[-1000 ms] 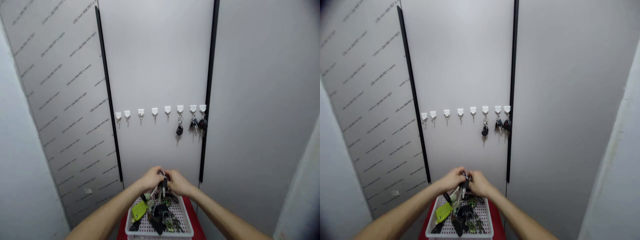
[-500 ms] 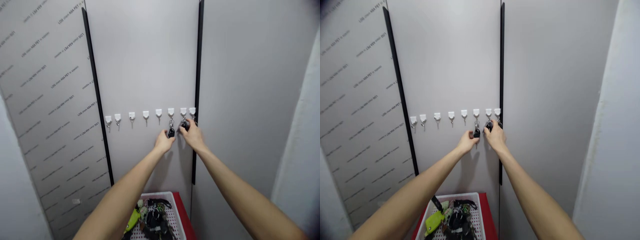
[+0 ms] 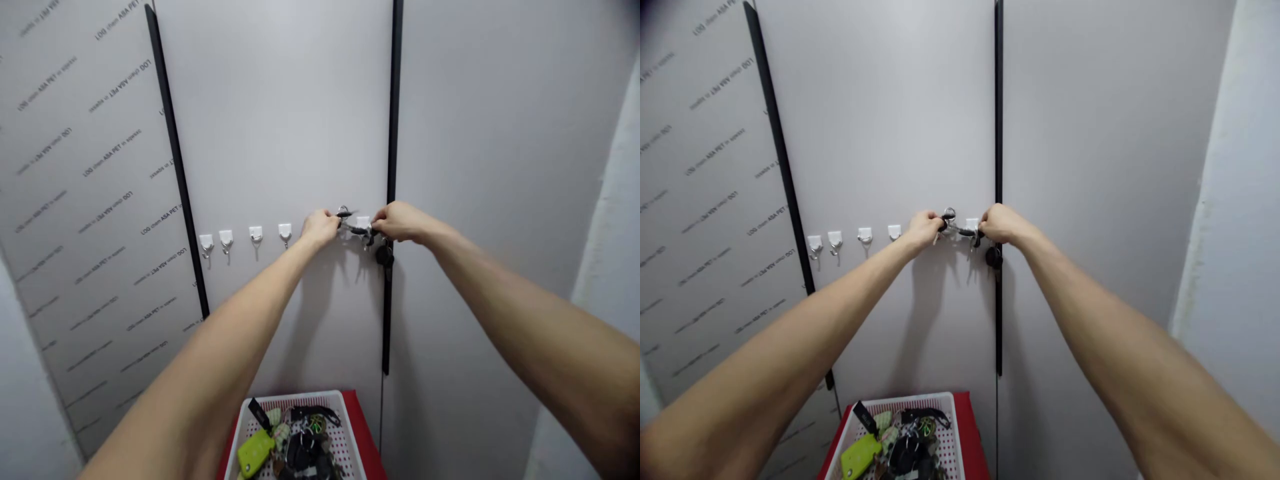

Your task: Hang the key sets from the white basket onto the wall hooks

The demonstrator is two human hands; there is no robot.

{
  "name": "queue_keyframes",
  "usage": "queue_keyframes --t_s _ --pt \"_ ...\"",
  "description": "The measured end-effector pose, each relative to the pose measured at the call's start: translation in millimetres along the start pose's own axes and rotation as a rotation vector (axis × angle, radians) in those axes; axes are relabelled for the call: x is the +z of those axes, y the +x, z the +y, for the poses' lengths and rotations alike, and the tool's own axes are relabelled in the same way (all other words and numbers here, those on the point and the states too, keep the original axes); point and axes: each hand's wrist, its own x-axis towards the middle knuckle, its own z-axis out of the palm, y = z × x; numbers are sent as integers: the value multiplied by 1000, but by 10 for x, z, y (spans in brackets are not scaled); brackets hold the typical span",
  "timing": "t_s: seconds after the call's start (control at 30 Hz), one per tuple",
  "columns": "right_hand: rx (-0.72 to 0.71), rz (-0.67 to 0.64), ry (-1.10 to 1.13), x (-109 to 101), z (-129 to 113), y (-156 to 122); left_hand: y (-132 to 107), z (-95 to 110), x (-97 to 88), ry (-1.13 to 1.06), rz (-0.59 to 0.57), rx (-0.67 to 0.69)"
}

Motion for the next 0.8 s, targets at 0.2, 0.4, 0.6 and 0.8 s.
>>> queue_keyframes --t_s 0.2,0.4,0.6,0.8 --pt "-53 46 158 -122 -181 33 46 99 -140 157 -234 58" --pt "-225 -37 393 130 -362 -128 -46 42 -232 115 -121 133" --pt "-315 -394 541 1071 -238 -1007 -960 -801 88 116 -455 16" --pt "-326 -350 511 1428 -39 -1353 -1844 -1599 425 -86 -594 -265"
